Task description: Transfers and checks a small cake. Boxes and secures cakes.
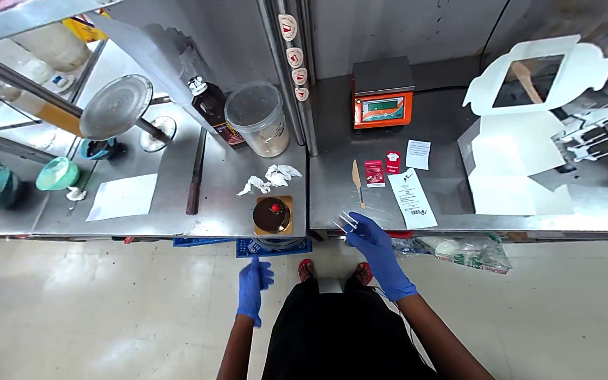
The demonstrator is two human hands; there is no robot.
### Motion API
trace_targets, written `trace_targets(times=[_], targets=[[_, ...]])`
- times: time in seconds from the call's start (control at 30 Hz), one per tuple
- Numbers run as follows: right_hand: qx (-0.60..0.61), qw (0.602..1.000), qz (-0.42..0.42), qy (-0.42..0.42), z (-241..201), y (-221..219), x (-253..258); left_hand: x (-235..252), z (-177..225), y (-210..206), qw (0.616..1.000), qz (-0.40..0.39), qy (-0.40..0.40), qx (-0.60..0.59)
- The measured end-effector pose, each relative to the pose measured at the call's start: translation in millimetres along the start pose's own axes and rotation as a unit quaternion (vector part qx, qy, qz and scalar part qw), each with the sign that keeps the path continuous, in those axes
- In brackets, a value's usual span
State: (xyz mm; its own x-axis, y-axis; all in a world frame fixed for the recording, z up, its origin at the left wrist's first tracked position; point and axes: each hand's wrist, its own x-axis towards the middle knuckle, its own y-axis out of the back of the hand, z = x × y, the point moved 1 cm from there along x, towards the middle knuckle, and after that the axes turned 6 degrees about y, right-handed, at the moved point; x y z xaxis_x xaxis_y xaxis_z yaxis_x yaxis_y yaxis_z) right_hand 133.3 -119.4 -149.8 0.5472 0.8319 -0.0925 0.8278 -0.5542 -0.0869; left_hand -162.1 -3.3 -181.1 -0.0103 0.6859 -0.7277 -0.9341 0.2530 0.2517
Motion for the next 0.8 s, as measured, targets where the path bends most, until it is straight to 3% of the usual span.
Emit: trace_targets(times=[0.13,0.23,0.37,0.8], targets=[[-0.169,0.983,-0.032,0.072,-25.8,5.9,-2.3,-58.6,18.2,-35.3,0.975,-0.147,-0.143,0.085],[-0.265,0.951,-0.051,0.147,-44.2,5.9,-3.9,-84.3,57.8,-79.7,0.943,-0.174,-0.281,0.044],[-0.277,0.939,-0.087,0.185,-64.6,3.8,-4.4,-90.8,87.7,-112.6,0.869,-0.198,-0.448,0.076],[-0.096,0.98,-0.118,0.128,-89.9,25.3,-29.7,-96.9,120.0,-107.6,0.743,-0.176,-0.601,0.236]])
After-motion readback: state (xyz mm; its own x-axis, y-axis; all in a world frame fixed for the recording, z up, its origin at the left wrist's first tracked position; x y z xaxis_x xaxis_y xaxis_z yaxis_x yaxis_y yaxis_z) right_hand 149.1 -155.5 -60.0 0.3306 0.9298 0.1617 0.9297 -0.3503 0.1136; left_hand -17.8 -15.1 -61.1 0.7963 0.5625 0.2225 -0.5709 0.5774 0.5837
